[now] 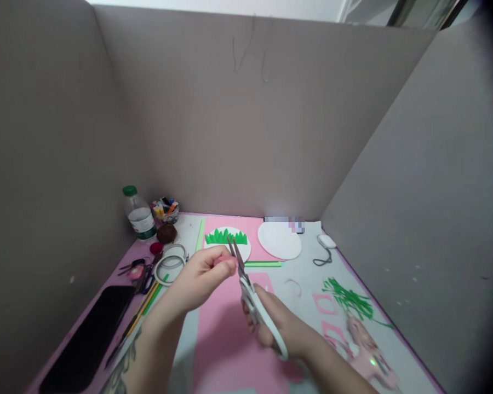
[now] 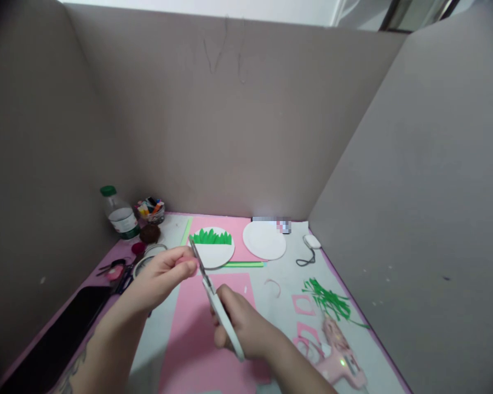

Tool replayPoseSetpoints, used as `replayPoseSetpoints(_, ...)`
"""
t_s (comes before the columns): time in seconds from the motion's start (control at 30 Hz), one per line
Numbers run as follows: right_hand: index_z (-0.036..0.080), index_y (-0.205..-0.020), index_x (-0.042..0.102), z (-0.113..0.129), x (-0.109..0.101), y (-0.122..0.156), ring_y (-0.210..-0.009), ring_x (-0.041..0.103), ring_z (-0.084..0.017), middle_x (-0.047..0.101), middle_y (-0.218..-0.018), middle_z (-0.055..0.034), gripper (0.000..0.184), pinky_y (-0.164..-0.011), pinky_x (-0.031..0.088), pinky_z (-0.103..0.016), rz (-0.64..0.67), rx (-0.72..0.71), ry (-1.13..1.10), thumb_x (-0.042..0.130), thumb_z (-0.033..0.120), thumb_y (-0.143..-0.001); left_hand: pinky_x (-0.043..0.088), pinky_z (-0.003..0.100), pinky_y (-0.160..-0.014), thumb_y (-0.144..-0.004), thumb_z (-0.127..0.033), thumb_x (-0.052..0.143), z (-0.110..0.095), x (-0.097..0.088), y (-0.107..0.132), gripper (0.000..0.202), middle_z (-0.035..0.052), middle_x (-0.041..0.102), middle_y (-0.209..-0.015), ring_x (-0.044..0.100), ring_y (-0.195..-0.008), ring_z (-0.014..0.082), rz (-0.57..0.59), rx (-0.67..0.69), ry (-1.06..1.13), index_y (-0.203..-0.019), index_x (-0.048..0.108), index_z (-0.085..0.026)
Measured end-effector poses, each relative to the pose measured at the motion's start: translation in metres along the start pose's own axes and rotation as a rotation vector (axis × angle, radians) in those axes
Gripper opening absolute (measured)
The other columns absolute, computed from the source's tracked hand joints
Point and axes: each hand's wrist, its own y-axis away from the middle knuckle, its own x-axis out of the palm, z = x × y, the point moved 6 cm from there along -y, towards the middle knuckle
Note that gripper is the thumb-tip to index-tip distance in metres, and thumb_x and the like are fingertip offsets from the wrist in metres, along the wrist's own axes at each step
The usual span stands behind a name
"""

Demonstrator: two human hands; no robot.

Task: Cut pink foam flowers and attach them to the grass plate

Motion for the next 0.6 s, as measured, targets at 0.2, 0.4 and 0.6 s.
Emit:
replayPoseSetpoints(0.2, 0.022, -0.083, 0.040, 0.003, -0.001, 0.000, -0.064, 0.043, -0.012, 0.050, -0.080, 0.0018, 0.030, -0.060, 0.041, -0.026, 0.011, 0.044, 0.038, 0.052, 0.014, -0.057, 0.027, 0.022, -0.050, -0.082, -0.034, 0.050, 0.002, -0.004, 0.001, 0.029, -0.0044, 0.034, -0.057, 0.031, -0.055, 0.0103, 0.046, -0.002, -0.020, -0.059, 0.043, -0.018)
replayPoseSetpoints(0.4, 0.022, -0.079, 0.039, 0.003, -0.001, 0.001, -0.060, 0.040, -0.010, 0.049, -0.075, 0.0043, 0.032, -0.053, 0.036, -0.023, 0.028, 0.129, 0.026, 0.055, 0.008, -0.055, 0.022, 0.022, -0.047, -0.076, -0.028, 0.054, -0.001, -0.010, 0.002, 0.026, -0.0056, 0.032, -0.052, 0.027, -0.051, 0.0090, 0.052, -0.041, -0.020, -0.053, 0.045, -0.018)
replayPoseSetpoints(0.6, 0.022, -0.071, 0.037, 0.001, -0.006, -0.002, -0.053, 0.035, -0.008, 0.044, -0.063, 0.0077, 0.029, -0.047, 0.029, -0.020, -0.094, 0.157, 0.025, 0.055, 0.007, -0.054, 0.019, 0.023, -0.047, -0.071, -0.025, 0.056, -0.002, -0.014, 0.003, 0.029, -0.0059, 0.029, -0.051, 0.025, -0.050, 0.0084, 0.046, -0.074, 0.010, -0.048, 0.041, -0.018)
